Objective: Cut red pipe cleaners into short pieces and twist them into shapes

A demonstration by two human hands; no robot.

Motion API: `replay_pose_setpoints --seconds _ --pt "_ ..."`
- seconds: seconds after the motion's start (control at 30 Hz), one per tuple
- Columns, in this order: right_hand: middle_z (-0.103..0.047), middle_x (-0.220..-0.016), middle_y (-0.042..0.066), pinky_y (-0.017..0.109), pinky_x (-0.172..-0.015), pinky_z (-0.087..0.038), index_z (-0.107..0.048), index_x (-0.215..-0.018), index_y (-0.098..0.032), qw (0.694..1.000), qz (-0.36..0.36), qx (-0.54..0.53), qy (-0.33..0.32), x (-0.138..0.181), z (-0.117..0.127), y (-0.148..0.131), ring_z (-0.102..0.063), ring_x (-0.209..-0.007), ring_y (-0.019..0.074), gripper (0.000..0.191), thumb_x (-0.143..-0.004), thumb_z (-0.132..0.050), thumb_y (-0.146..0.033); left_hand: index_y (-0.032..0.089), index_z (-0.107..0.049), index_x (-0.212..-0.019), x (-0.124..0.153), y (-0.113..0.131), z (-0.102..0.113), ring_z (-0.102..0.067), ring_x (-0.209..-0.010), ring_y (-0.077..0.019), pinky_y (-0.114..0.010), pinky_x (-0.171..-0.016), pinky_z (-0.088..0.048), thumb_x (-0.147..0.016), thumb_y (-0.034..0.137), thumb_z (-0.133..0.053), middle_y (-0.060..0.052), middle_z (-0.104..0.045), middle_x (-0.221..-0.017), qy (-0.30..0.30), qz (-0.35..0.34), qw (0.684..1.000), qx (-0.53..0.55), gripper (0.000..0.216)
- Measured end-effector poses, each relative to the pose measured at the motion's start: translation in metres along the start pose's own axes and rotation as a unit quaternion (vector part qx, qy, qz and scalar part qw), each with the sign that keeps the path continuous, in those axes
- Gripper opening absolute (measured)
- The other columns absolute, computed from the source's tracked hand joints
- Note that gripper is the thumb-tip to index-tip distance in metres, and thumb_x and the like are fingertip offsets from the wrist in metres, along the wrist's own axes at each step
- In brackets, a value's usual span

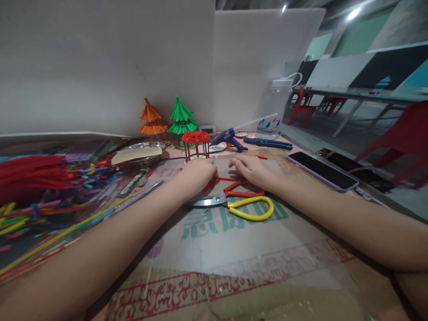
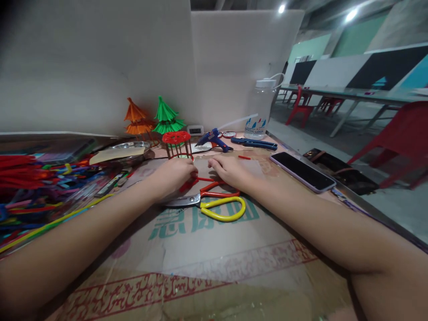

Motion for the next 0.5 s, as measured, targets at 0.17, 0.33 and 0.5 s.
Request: replay_pose_setpoints --seconds 0.17,0.33,0.5 --pt "-0.064 -0.071 0.003 0.027 -0.067 -0.04 -0.066 -0.09 -0.016 1.0 0.011 -0.006 -0.002 -0.002 -0.001 0.002 -0.059 -0.068 0.0171 0.037 -0.099 -0.037 -0.037 0.014 -0.076 -0.086 -0.007 -0.003 -0.013 -0.068 -0.085 -0.0253 -0.036 -0.078 -0.049 -0.088 0.015 -0.053 -0.01 -0.071 -0.086 0.038 0.017 0.999 0.011 0.023" --pt "-0.068 -0.078 0.005 0.028 -0.069 -0.044 -0.067 -0.092 -0.015 0.999 0.005 -0.029 -0.016 -0.004 -0.003 0.003 -0.062 -0.072 0.0182 0.037 -0.099 -0.037 -0.036 0.012 -0.073 -0.084 -0.011 -0.009 -0.017 -0.067 -0.086 -0.0241 -0.035 -0.08 -0.05 -0.09 0.014 -0.053 -0.011 -0.072 -0.086 0.047 0.029 0.998 0.023 0.021" --pt "-0.073 -0.092 0.008 0.031 -0.078 -0.048 -0.069 -0.094 -0.017 0.998 0.027 -0.051 -0.022 -0.005 -0.004 0.002 -0.065 -0.086 0.0218 0.034 -0.098 -0.04 -0.033 0.015 -0.068 -0.094 0.006 0.028 0.042 -0.067 -0.079 -0.0164 -0.026 -0.068 -0.052 -0.098 0.026 -0.049 -0.005 -0.073 -0.09 0.091 0.034 0.96 0.263 0.023"
Point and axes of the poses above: each hand's wrist, its own x-axis away from the middle knuckle, its own z-axis out of the back of the hand, y = z × x, the point moved 2 cm from there along -x, towards the middle knuckle
